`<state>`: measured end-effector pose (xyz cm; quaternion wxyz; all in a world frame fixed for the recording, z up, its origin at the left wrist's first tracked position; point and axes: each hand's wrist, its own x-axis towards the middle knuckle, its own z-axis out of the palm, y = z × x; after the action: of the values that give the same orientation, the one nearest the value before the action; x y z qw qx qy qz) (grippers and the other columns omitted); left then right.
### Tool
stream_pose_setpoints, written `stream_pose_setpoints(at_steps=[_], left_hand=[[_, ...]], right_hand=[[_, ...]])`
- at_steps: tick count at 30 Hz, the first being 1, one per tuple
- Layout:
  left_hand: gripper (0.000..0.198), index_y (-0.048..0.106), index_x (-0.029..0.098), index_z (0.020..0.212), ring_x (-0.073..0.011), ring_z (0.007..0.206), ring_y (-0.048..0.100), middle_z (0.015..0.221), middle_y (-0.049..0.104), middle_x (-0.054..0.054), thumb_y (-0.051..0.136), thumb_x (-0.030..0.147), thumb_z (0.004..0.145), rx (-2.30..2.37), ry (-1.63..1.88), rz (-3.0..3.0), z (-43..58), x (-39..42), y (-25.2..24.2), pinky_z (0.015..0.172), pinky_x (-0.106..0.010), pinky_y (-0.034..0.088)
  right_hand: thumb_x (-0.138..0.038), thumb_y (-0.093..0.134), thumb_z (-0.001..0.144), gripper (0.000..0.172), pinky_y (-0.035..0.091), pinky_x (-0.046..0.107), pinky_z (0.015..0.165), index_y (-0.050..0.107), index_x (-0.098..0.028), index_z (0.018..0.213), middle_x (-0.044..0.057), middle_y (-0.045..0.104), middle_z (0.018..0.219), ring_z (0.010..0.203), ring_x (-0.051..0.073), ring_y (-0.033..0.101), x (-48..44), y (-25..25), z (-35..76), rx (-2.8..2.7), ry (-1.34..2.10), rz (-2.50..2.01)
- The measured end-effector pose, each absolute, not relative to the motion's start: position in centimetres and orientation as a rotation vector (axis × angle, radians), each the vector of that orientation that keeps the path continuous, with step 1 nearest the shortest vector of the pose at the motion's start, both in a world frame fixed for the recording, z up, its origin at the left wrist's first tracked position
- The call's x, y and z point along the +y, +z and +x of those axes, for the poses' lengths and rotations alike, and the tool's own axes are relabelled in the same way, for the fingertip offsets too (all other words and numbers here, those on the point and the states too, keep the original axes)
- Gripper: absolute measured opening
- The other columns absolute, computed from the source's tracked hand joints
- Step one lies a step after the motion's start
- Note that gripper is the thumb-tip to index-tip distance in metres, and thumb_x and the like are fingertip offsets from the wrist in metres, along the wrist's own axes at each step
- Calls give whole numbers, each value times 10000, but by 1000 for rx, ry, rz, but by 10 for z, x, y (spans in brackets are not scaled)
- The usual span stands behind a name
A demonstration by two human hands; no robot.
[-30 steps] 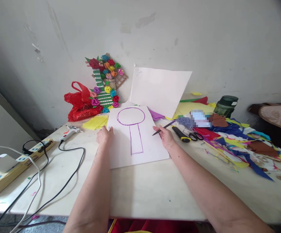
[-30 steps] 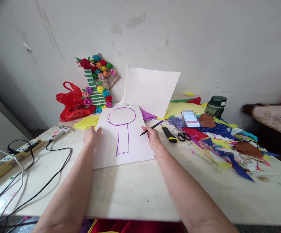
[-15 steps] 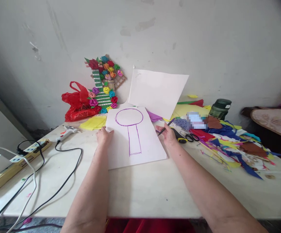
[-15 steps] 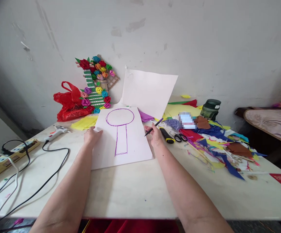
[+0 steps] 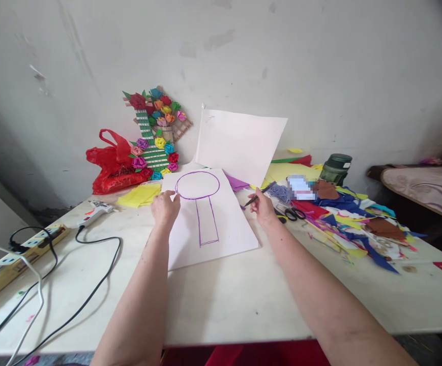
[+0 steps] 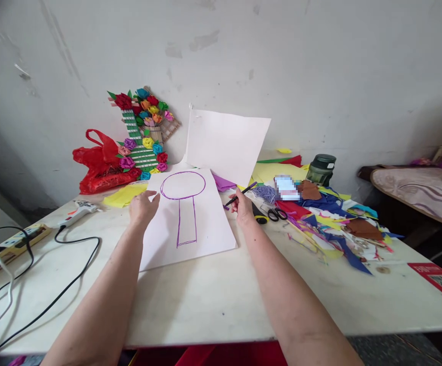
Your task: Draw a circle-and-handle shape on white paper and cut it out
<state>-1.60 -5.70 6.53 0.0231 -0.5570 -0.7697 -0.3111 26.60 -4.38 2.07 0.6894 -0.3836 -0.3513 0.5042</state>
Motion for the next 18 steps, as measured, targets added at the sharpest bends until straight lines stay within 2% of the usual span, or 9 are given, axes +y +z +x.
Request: stream_pose_setpoints(at_steps=[4,7,9,12,15,18], left_hand=[[321,678,212,1002,-236,950,614,962,709,-56,445,369,846,-2309,-1114,-1766,-4,-59,66,806,-316,433],[352,695,213,871,-203,808,648,806,721,-42,419,430,849,-2316,-1264,-1824,7,-64,66,717,-293,443],[396,689,215,814,-166,669,648,680,705,-14,399,481,849,-2306,-1394,-2020,16,-68,67,638,-265,441],[430,677,204,715,-140,575,625,563,664,0,429,539,824,-2208,-1404,-2225,31,-77,71,593,-247,429],[506,633,174,634,-128,471,581,490,614,-11,450,619,789,-2281,-1470,-2415,46,-86,74,523,-246,419],[502,604,147,656,-138,454,584,495,613,-29,602,649,670,-2389,-1389,-2941,62,-94,70,487,-250,427]], right_hand=[[-448,673,653,289,337,202,369,619,-165,659,-1,574,480,393,76,434,-45,24,262,-775,1065,-857],[-398,691,626,277,359,200,402,654,-167,774,23,655,629,469,85,485,-47,26,258,-800,956,-876],[-380,688,632,279,371,205,436,663,-193,837,18,671,722,524,89,505,-49,27,253,-871,871,-886],[-354,635,710,215,417,239,559,672,-254,897,-4,672,773,608,116,537,-56,25,245,-1087,700,-972],[-283,540,801,204,417,277,707,674,-302,954,0,674,821,764,169,575,-62,20,239,-1417,353,-1059],[-245,490,839,266,388,296,719,660,-277,1040,60,664,892,873,215,555,-66,16,235,-1771,-31,-1137]])
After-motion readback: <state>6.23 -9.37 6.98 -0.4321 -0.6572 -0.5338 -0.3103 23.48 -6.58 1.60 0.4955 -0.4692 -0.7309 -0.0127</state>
